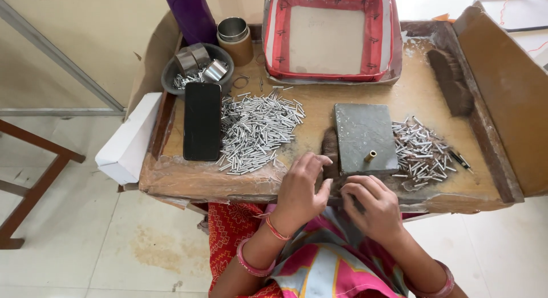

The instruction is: The person sits at a workbench and repeatedly picks up small metal pins from a pile, works each pin between the fingers, and places finished pins into a separate pile beside a stone block with a brass fitting. At one point the person looks down at a cardboard box on the floor filled with completed pin assemblies.

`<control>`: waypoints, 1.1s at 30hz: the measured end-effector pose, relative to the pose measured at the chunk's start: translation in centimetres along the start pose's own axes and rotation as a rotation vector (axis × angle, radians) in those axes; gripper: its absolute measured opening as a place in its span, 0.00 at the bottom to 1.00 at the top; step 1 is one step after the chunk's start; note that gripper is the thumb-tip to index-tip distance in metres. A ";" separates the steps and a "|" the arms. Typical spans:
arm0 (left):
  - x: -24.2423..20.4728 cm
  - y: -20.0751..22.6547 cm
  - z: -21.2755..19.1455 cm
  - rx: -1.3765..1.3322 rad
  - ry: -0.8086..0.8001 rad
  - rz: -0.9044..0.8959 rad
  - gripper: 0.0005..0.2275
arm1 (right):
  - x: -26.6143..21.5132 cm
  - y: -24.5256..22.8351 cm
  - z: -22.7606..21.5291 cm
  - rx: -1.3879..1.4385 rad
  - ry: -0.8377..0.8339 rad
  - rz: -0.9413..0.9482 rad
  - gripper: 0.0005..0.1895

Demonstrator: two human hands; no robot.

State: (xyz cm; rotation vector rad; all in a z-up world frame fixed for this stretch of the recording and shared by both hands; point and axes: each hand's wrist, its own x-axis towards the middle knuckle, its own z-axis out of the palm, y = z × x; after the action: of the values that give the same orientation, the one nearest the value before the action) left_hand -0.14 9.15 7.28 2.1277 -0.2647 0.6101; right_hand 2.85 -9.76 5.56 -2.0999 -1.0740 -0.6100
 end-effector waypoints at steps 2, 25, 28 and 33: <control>-0.3 0.1 0.4 0.016 -0.008 0.006 0.09 | 0.1 -0.5 -0.4 -0.036 -0.055 0.029 0.09; -0.6 1.0 -0.6 -0.153 -0.041 0.189 0.14 | -2.0 -0.5 -0.1 0.013 0.115 0.078 0.10; -0.6 2.3 -1.4 -0.301 -0.220 0.256 0.15 | -3.2 1.3 -1.1 0.384 0.006 0.421 0.06; -1.2 2.0 -0.3 -0.382 -0.214 0.303 0.09 | -5.8 4.1 -0.7 1.390 -0.190 0.863 0.07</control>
State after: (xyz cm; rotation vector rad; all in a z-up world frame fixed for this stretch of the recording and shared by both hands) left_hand -2.04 8.19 8.26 1.7924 -0.7713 0.4576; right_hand 3.00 -14.92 0.61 -1.1082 -0.3120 0.6404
